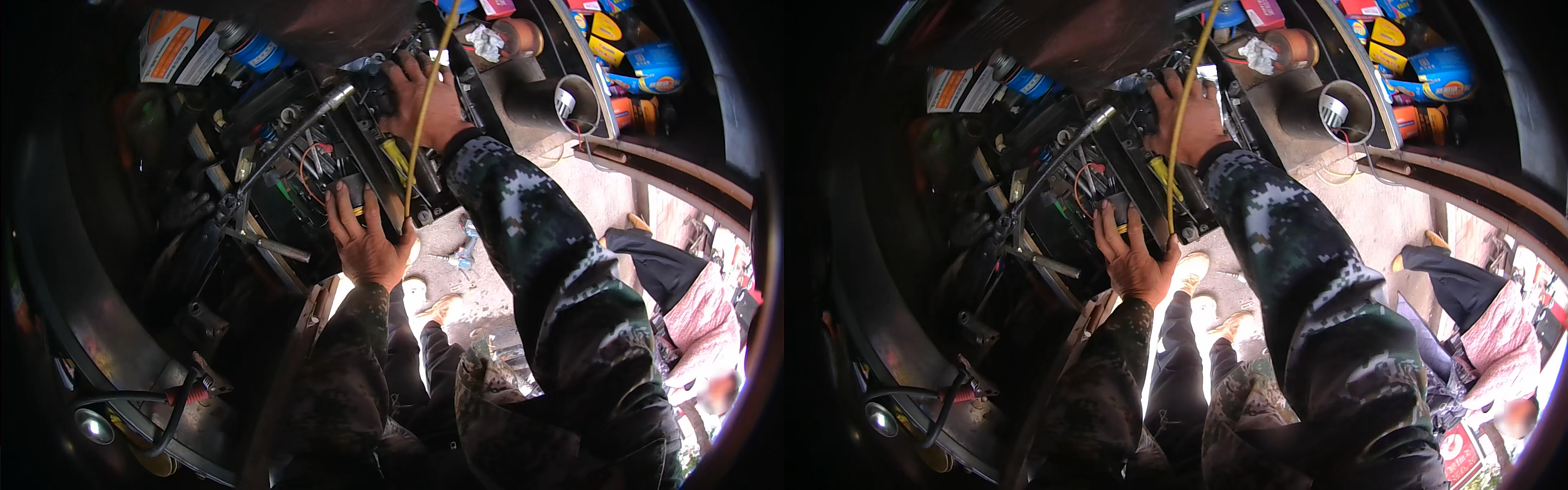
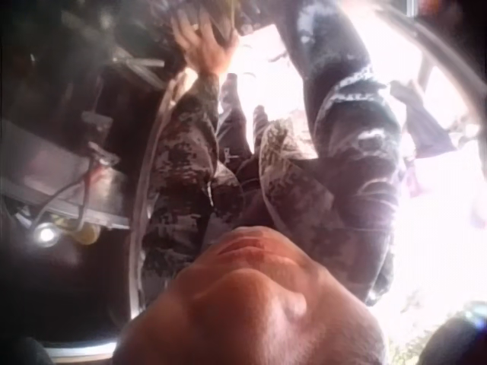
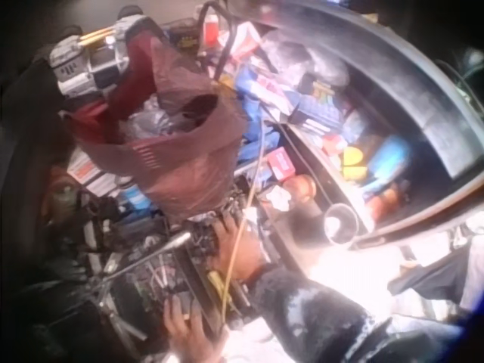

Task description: The person retrieves a tire-changing tool from a cabinet, then uses it to remove the tire from a scooter wheel. They manipulate the tire and rim, then reseat the tire onto the rim by hand.

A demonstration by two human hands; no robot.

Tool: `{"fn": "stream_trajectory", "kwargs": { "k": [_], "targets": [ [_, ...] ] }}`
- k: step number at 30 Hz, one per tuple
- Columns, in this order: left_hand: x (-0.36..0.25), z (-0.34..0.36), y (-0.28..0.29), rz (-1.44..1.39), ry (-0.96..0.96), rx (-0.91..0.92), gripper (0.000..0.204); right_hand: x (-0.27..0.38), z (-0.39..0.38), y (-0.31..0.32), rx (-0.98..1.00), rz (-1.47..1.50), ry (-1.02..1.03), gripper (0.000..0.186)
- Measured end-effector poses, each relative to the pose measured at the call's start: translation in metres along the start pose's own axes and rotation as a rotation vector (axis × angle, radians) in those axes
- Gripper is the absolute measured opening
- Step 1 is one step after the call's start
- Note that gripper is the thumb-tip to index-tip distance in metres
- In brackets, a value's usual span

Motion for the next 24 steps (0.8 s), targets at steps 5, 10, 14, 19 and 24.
{"fn": "stream_trajectory", "kwargs": {
  "k": [5, 10, 14, 19, 24],
  "targets": [
    [-0.002, 0.003, -0.002, -0.048, 0.014, 0.001, 0.082, -0.040, -0.024, 0.004, 0.077, 0.051, -0.141, 0.099],
    [-0.004, 0.003, -0.003, -0.042, 0.007, 0.051, 0.084, -0.059, -0.031, 0.001, -0.008, 0.291, -0.215, 0.104],
    [-0.002, 0.000, -0.004, 0.000, 0.020, 0.071, 0.085, -0.047, -0.003, -0.013, 0.020, 0.278, -0.350, 0.108],
    [-0.004, 0.002, -0.003, 0.044, -0.012, 0.067, 0.086, -0.009, -0.001, -0.011, 0.027, 0.293, -0.266, 0.095],
    [-0.002, 0.003, 0.000, 0.032, -0.026, 0.062, 0.085, 0.016, -0.040, -0.010, 0.099, 0.378, -0.042, 0.077]
  ]
}}
Point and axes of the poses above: each hand's wrist, its own z-axis towards the middle knuckle, its own y-axis out of the back of the hand, x = y × z, the point moved 10 cm from there along z, towards the middle knuckle, and after that the axes turned 3 degrees about -x, right-handed, at the moved point
